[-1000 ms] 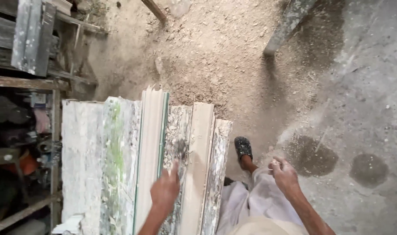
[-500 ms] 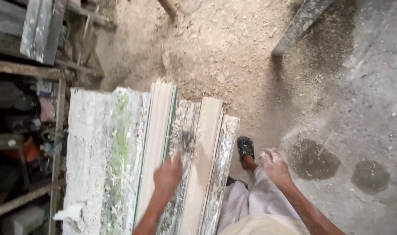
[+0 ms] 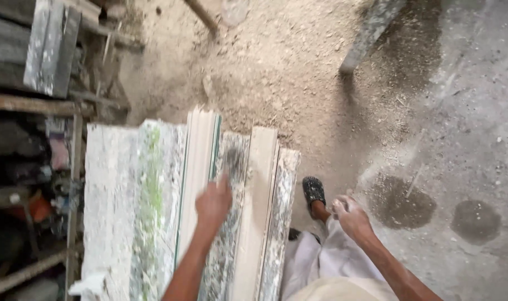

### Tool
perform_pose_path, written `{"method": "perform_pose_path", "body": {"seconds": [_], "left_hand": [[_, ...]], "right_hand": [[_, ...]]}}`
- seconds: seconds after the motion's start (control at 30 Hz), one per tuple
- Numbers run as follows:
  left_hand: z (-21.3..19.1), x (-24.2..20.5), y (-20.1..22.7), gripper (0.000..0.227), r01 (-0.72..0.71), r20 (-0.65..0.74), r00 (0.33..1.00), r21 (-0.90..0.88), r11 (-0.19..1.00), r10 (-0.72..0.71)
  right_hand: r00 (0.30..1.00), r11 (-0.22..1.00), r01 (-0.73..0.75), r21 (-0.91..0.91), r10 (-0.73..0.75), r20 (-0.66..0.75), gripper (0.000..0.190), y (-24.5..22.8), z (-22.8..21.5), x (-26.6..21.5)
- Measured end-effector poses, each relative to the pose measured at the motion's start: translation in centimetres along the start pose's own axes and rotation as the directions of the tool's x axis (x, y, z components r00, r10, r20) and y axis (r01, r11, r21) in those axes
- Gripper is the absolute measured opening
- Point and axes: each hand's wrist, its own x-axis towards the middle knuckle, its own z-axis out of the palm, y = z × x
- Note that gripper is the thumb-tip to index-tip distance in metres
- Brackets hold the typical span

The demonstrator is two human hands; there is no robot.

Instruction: The person uses a brush to scrub and clean the surface of several long wooden planks laid on a workbench. The person repeatedly brushes along the length of each plank, removing dust and debris, and occasionally repositions the planks to access different areas.

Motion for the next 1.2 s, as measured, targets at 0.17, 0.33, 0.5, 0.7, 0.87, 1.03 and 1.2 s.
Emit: {"method": "perform_pose_path", "body": {"seconds": [0.17, 0.33, 0.5, 0.7, 0.87, 1.03, 1.2], "left_hand": [[2.8, 5.9, -1.9, 0.054, 0.033, 0.121, 0.992, -0.039, 0.999, -0.028], [4.8, -9.9, -2.3, 0.050, -0.021, 0.027, 0.999, 0.086, 0.996, 0.019], [2.4, -1.8, -0.1, 0.055, -0.153, -0.014, 0.988, 0.068, 0.986, 0.154], [0.9, 2.2, 0.5, 0.057, -0.112, 0.052, 0.992, -0.008, 0.994, 0.113], [7.1, -14.9, -4.2, 0.052, 0.077, -0.004, 0.997, 0.096, 0.992, -0.077], [-0.6, -1.9, -2.4, 0.052, 0.232, 0.421, 0.885, -0.032, 0.972, -0.198], [-7.0, 9.1, 0.6, 0.047, 0.300, 0.555, 0.815, -0.162, 0.940, -0.165]], "right_hand": [[0.990, 0.989, 0.076, -0.129, -0.060, 0.131, 0.058, -2.8, 0.5, -2.5], [1.000, 0.982, -0.002, 0.190, -0.003, 0.029, 0.049, 0.7, -2.7, -2.1], [0.994, 0.993, -0.089, 0.078, 0.094, -0.061, 0.047, 0.1, -3.0, -0.2], [0.995, 0.995, 0.093, 0.030, -0.092, -0.031, 0.048, -4.7, -2.0, -2.4], [0.997, 0.943, 0.027, 0.332, 0.001, -0.083, 0.046, 2.1, -2.2, 2.4], [0.996, 0.992, -0.012, 0.126, 0.023, -0.084, 0.051, -1.7, -1.8, 0.4], [0.996, 0.984, 0.090, -0.154, -0.089, 0.017, 0.053, -10.2, 0.9, -3.1]]}}
